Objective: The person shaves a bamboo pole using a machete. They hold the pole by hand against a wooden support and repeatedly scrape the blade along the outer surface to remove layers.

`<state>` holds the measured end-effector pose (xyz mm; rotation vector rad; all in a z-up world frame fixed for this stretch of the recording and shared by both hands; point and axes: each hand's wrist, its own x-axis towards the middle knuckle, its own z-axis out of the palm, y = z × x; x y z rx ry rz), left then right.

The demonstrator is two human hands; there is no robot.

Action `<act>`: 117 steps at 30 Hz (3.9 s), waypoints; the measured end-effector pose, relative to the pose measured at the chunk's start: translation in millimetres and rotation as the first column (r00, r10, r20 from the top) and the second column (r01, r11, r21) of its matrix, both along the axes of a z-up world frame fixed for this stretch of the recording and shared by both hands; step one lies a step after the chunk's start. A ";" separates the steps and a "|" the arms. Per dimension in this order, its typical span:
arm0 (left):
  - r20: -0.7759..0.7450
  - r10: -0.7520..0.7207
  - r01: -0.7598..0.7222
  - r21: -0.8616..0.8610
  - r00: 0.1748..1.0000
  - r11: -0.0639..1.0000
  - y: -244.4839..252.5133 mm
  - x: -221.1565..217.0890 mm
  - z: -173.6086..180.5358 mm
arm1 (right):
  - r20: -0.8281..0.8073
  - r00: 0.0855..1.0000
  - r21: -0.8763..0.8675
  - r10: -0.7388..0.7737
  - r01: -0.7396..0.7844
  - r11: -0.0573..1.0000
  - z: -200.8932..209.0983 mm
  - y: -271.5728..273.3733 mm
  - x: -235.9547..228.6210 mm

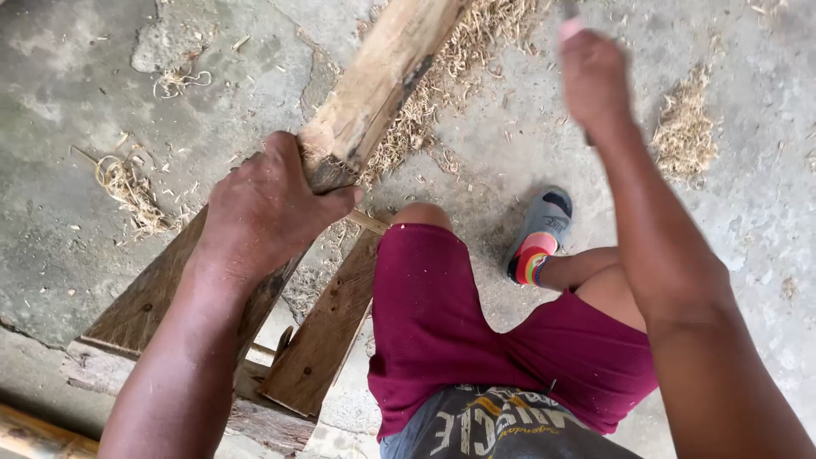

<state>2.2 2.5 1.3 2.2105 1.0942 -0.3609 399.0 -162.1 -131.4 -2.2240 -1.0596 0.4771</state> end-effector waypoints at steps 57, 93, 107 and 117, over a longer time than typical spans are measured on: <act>-0.056 -0.162 0.170 0.170 0.985 0.971 -9.1 -5.9 -9.4 | 0.134 0.857 -0.417 0.498 -0.407 0.813 60.0 9.5 -113.9; -0.240 -0.053 0.148 0.400 0.969 0.905 -38.3 10.0 -2.7 | 0.212 0.975 -0.068 0.061 -0.048 0.997 24.6 -7.0 22.4; -0.141 -0.066 0.130 0.520 0.988 0.844 -42.2 7.8 -5.6 | -0.127 0.972 0.154 0.198 -0.178 0.972 53.5 42.2 -37.8; -0.072 -0.082 0.107 0.518 0.994 0.849 -41.5 6.0 -5.7 | 0.024 0.917 -0.056 0.398 -0.396 0.916 31.6 45.3 -103.7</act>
